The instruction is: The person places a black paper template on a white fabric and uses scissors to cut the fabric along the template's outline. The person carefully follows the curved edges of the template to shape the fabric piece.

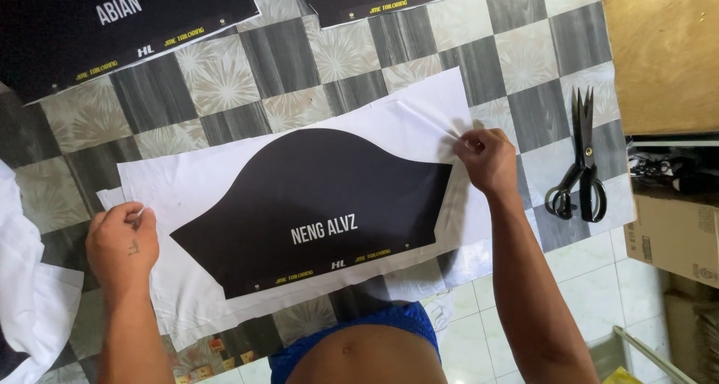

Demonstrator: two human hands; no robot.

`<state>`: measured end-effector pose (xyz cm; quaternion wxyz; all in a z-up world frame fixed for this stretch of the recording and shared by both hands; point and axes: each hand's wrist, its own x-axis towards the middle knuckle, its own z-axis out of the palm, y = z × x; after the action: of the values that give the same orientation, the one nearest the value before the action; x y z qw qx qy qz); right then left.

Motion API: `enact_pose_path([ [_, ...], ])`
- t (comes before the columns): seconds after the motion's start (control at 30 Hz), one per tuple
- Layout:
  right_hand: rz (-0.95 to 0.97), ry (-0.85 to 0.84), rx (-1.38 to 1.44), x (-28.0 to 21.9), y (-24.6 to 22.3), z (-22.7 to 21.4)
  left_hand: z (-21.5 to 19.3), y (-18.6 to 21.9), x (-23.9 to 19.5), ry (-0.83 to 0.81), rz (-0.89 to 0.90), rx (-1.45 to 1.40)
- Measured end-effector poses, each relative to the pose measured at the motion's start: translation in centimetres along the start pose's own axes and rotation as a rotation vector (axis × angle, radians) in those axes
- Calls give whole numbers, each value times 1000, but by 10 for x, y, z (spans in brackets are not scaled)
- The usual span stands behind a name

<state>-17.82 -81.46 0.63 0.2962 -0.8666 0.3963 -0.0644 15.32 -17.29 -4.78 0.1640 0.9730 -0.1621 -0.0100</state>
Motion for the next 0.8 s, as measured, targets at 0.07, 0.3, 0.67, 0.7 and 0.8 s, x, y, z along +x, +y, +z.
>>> enact_pose_path([
  [0.07, -2, 7, -12, 2, 11, 5, -2, 4, -1, -1, -10, 0],
  [0.3, 114, 15, -62, 7, 17, 5, -2, 3, 1, -9, -7, 28],
  [0.67, 113, 5, -44, 8, 27, 10, -6, 7, 2, -32, -24, -1],
  [0.7, 125, -3, -59, 9, 28, 9, -3, 2, 2, -2, 29, 4],
  [0.8, 132, -4, -30, 9, 30, 8, -4, 6, 2, -1, -12, -14],
])
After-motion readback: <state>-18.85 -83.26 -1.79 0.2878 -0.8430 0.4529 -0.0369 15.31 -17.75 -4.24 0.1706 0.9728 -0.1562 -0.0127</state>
